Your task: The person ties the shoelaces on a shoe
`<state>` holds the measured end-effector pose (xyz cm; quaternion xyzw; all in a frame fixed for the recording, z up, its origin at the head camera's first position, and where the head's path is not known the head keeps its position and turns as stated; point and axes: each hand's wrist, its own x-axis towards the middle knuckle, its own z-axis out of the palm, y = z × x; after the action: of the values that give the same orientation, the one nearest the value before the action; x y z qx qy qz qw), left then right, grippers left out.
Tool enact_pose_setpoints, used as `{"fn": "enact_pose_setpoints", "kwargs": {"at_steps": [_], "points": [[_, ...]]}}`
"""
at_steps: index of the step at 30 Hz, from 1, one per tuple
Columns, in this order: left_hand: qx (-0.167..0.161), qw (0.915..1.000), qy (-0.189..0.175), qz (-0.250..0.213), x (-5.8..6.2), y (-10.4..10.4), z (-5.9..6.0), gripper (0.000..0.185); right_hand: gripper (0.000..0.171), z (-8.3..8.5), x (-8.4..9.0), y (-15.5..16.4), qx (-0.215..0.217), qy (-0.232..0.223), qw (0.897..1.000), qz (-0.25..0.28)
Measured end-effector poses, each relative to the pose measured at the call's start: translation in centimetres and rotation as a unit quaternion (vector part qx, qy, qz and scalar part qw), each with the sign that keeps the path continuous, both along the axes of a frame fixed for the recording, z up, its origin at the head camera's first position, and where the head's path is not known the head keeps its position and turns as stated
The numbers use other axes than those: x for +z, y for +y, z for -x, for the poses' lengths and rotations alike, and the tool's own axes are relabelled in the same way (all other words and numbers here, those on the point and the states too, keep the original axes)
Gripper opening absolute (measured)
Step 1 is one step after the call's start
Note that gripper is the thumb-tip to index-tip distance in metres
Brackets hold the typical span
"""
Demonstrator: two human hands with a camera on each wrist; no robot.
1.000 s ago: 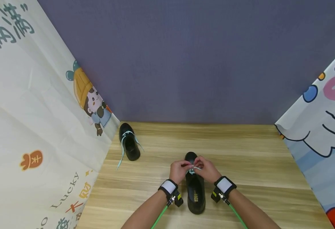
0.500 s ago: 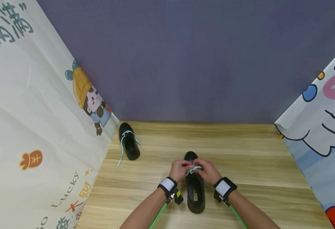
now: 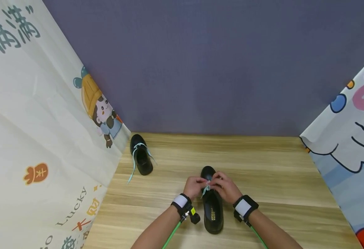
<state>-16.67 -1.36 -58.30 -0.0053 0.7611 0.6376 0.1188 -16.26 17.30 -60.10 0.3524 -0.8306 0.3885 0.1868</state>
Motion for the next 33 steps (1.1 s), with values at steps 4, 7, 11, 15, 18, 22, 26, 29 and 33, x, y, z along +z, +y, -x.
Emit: {"fn": "enact_pose_setpoints", "kwargs": {"at_steps": [4,7,11,15,18,22,26,29,33], "points": [[0.033,0.9993,-0.011,-0.010,-0.4,0.1,0.2,0.015,0.025,0.0,-0.4,0.3,-0.009,-0.009,1.000,0.019],[0.053,0.9986,-0.001,0.007,-1.0,-0.1,0.3,0.015,0.026,-0.1,-0.7,0.6,-0.015,-0.007,1.000,0.022],[0.052,0.9977,0.015,0.042,-1.5,-0.5,0.2,0.014,0.026,-0.5,-1.0,1.1,-0.031,-0.020,0.999,0.027],[0.051,0.9955,0.037,0.070,-1.7,-1.0,0.2,0.015,0.024,-0.8,-1.1,1.6,-0.019,-0.046,0.998,0.030],[0.054,0.9940,0.044,0.085,-1.9,-1.3,0.0,0.015,0.023,-1.1,-1.1,1.8,-0.005,-0.064,0.997,0.032],[0.049,0.9926,0.054,0.097,-2.4,-1.6,-0.2,0.015,0.024,-1.4,-1.2,2.1,0.000,-0.077,0.996,0.033],[0.049,0.9914,0.064,0.103,-2.6,-2.1,-0.5,0.013,0.022,-1.7,-1.1,2.3,-0.004,-0.077,0.997,0.022],[0.051,0.9897,0.069,0.115,-2.7,-2.5,-0.6,0.012,0.014,-1.8,-1.1,2.4,-0.004,-0.074,0.997,0.010],[0.052,0.9844,0.090,0.142,-2.9,-2.9,-0.7,0.011,0.012,-1.8,-1.1,2.6,0.001,-0.069,0.998,0.005]]}}
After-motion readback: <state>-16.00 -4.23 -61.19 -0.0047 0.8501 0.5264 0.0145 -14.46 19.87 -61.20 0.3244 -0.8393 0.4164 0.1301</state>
